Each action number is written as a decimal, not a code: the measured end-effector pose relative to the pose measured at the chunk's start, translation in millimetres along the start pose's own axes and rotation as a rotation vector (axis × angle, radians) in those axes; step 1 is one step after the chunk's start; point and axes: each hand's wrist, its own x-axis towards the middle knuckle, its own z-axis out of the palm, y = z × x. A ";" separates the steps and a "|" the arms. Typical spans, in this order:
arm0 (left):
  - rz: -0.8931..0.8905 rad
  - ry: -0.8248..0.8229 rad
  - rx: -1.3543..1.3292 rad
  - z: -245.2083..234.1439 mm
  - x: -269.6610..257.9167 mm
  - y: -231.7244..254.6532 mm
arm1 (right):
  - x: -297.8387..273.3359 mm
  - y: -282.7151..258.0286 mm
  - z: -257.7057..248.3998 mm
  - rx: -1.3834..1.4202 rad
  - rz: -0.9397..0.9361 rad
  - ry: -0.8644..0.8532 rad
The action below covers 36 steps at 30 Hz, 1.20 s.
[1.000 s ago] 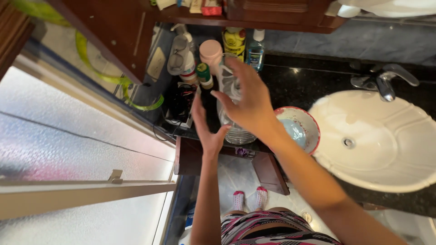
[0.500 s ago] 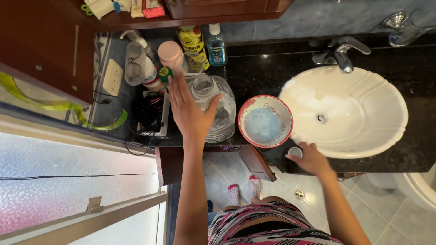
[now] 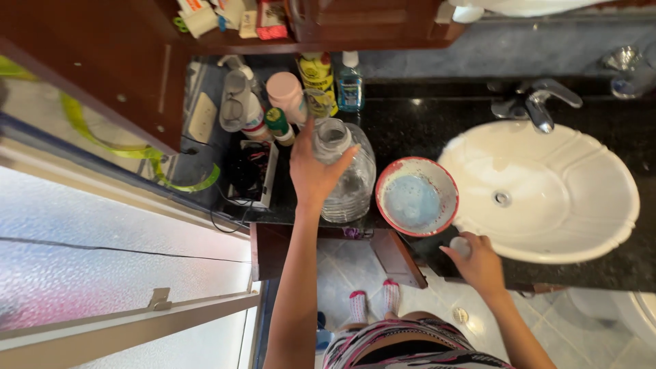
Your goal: Cleaning the toilet and organizing various toiletries in bathroom cabinets.
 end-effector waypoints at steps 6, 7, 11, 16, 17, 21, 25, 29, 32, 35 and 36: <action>-0.005 -0.015 -0.049 2.4 1.7 -5.2 | 65.9 -90.2 -53.0 0.907 -0.209 -0.046; -0.013 -0.016 -0.052 3.3 -0.2 -6.1 | 80.5 -114.9 -61.9 1.194 -0.401 -0.029; -0.004 0.015 -0.014 6.2 -1.5 -11.8 | 124.4 -241.1 -89.7 1.305 -0.822 -0.038; -0.062 -0.021 -0.113 -0.3 0.4 -0.3 | 152.2 -295.2 -83.2 0.849 -1.098 -0.035; -0.060 -0.014 -0.108 1.6 0.2 -3.1 | 153.7 -294.3 -84.3 0.853 -1.106 -0.036; -0.048 -0.008 -0.102 5.8 2.1 -8.7 | 160.8 -294.6 -99.2 0.568 -1.116 -0.066; -0.088 -0.032 -0.060 6.5 1.9 -4.0 | 176.5 -297.3 -118.2 0.402 -1.271 -0.214; -0.076 -0.027 -0.041 8.2 0.5 -7.1 | 184.9 -310.7 -135.4 0.288 -1.436 -0.321; -0.043 -0.024 -0.044 5.2 1.4 -5.2 | 183.9 -323.8 -150.4 0.157 -1.463 -0.459; -0.060 -0.046 -0.068 2.1 2.6 -0.2 | 184.0 -332.1 -159.8 0.055 -1.421 -0.590; -0.067 -0.056 -0.074 1.4 2.9 0.1 | 185.4 -333.0 -160.2 0.034 -1.429 -0.619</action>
